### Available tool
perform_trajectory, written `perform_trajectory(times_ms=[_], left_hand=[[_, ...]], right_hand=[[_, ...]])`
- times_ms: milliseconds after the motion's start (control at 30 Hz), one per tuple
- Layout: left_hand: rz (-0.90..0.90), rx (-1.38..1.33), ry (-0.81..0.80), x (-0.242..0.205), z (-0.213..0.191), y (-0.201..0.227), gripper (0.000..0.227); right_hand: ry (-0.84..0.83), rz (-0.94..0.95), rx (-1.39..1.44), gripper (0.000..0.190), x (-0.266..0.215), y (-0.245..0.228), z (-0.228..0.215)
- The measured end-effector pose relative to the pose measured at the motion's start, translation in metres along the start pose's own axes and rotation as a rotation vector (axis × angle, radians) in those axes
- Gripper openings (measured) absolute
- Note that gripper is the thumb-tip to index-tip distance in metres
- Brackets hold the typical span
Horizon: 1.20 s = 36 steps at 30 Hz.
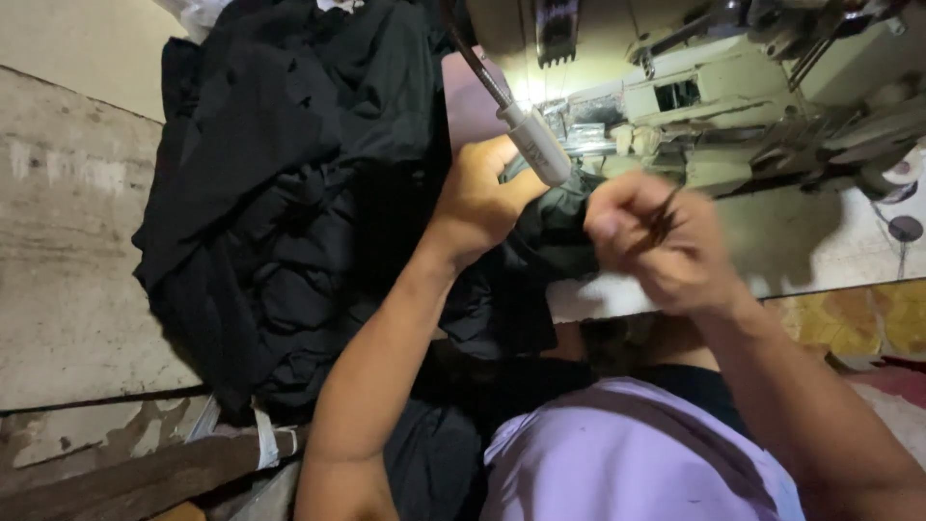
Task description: Trimming loose threads from a black garment using thread snips at a sewing workstation.
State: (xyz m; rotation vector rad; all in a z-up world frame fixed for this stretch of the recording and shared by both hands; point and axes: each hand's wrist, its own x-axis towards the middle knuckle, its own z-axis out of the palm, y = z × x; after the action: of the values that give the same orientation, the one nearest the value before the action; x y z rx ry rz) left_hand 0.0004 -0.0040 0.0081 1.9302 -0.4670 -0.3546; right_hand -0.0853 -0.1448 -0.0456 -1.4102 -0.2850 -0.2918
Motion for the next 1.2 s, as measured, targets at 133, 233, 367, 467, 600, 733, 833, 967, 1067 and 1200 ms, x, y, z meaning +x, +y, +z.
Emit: perform_trajectory(times_ms=[133,233,367,467,600,733,833,967,1067,1200], left_hand=[[-0.005,0.047,-0.001,-0.004,0.000,0.003,0.026],[-0.033,0.039,0.007,-0.007,0.001,0.010,0.028],[-0.025,0.046,0.016,-0.008,0.004,0.008,0.021],[0.019,0.025,0.039,-0.009,0.007,0.011,0.015],[0.036,0.021,0.040,-0.010,0.005,0.008,0.015],[0.050,0.001,0.049,-0.010,0.004,0.006,0.014],[0.099,-0.070,0.048,-0.011,0.002,0.005,0.013],[0.128,-0.071,0.056,-0.008,0.002,0.001,0.013],[0.142,-0.064,0.043,-0.008,0.002,0.003,0.013],[0.143,-0.018,0.019,-0.009,0.000,0.004,0.014]], right_hand=[[0.167,-0.195,-0.280,0.013,0.019,0.005,-0.014],[0.164,-0.297,-0.346,0.017,0.015,0.023,-0.022],[0.137,-0.476,-0.510,0.016,0.019,0.010,-0.009],[0.140,-0.420,-0.636,0.007,0.022,0.014,-0.008],[0.168,-0.403,-0.769,0.005,0.021,0.026,-0.014],[0.197,-0.330,-0.799,0.003,0.017,0.030,-0.012],[0.347,-0.141,-0.629,0.006,0.020,0.026,-0.006],[0.209,-0.293,-0.508,0.006,0.027,0.028,-0.010],[0.165,-0.329,-0.514,0.003,0.025,0.020,-0.011],[0.093,-0.384,-0.686,0.006,0.024,0.029,-0.019]])
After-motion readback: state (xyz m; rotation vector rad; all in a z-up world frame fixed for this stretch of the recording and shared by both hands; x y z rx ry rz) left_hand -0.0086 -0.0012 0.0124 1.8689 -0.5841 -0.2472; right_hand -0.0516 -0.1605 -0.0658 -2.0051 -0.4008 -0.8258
